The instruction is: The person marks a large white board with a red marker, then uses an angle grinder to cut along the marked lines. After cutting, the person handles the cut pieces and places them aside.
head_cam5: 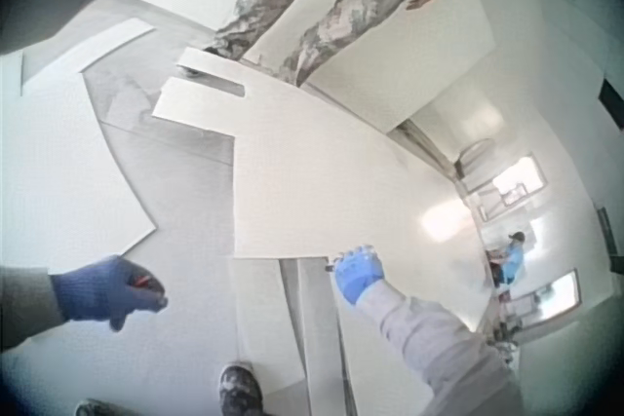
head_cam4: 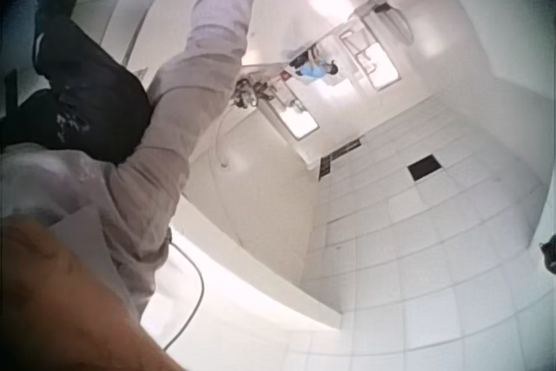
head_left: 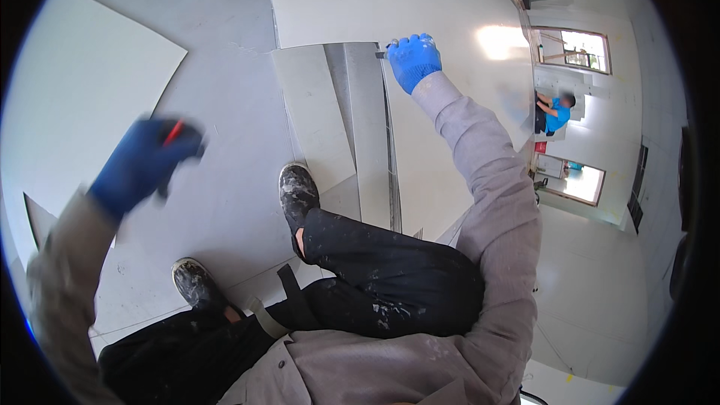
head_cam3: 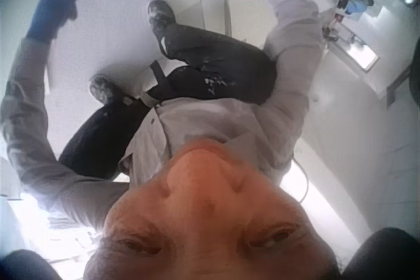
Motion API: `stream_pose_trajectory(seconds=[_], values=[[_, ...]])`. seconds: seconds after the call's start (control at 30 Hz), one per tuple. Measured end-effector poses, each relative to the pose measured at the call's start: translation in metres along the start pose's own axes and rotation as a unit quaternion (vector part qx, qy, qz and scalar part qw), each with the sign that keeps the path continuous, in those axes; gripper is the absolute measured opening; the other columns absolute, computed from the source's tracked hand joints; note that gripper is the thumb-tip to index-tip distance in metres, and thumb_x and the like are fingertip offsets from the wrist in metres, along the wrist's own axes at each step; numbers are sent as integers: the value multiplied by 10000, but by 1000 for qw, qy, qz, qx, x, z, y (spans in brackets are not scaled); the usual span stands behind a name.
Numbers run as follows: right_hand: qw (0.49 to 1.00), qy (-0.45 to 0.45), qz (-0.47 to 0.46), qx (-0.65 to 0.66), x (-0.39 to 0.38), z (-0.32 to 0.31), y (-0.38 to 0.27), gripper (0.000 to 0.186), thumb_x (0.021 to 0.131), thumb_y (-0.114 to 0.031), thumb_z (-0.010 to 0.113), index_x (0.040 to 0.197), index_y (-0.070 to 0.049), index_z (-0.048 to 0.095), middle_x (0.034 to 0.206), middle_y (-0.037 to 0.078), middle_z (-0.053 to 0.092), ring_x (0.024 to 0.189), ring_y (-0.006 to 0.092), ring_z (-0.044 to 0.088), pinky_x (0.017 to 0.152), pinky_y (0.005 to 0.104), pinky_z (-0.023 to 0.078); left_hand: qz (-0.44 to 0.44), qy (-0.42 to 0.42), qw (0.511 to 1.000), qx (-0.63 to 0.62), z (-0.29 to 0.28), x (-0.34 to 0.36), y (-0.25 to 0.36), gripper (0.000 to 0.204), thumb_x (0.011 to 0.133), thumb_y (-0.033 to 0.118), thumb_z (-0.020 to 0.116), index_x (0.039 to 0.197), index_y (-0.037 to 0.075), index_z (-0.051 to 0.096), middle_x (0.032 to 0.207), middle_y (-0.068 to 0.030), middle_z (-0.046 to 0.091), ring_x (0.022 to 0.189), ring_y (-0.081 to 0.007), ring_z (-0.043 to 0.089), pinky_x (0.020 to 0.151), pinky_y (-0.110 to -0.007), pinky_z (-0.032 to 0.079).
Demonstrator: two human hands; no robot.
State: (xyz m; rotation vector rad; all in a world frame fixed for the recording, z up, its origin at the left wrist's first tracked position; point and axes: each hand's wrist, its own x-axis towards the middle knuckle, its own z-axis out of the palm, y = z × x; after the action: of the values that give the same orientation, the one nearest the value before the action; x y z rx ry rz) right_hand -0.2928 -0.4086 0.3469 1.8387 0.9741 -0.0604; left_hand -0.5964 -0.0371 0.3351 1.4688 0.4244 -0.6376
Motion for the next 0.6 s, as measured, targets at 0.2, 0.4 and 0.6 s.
stream_pose_trajectory(seconds=[0.2, 0.4, 0.6], values=[[999, -37, 6, -19, 12, -17, -11, 217, 1001, -191, 543, 1121, -101, 700, 970, 91, 745, 953, 256, 728, 848, 425, 539, 106, 115, 981, -116, 26, 181, 14, 515, 889, 483, 779, 947, -20, 686, 689, -96, 635, 472, -155, 560, 427, -316, 409], [998, -56, -15, -3, 14, -11, -6, 261, 993, -187, 542, 1189, -75, 674, 1006, 117, 742, 951, 280, 732, 840, 458, 550, 127, 105, 962, -218, 69, 253, 16, 502, 875, 421, 812, 1018, -45, 695, 718, -105, 662, 508, -157, 597, 436, -305, 419], [998, -45, -36, -31, 25, -15, 4, 247, 992, -194, 547, 1167, -75, 673, 985, 111, 737, 926, 288, 735, 819, 464, 559, 124, 134, 955, -235, 82, 266, 12, 449, 901, 352, 799, 1127, -26, 712, 722, -121, 685, 538, -177, 625, 483, -326, 471]])
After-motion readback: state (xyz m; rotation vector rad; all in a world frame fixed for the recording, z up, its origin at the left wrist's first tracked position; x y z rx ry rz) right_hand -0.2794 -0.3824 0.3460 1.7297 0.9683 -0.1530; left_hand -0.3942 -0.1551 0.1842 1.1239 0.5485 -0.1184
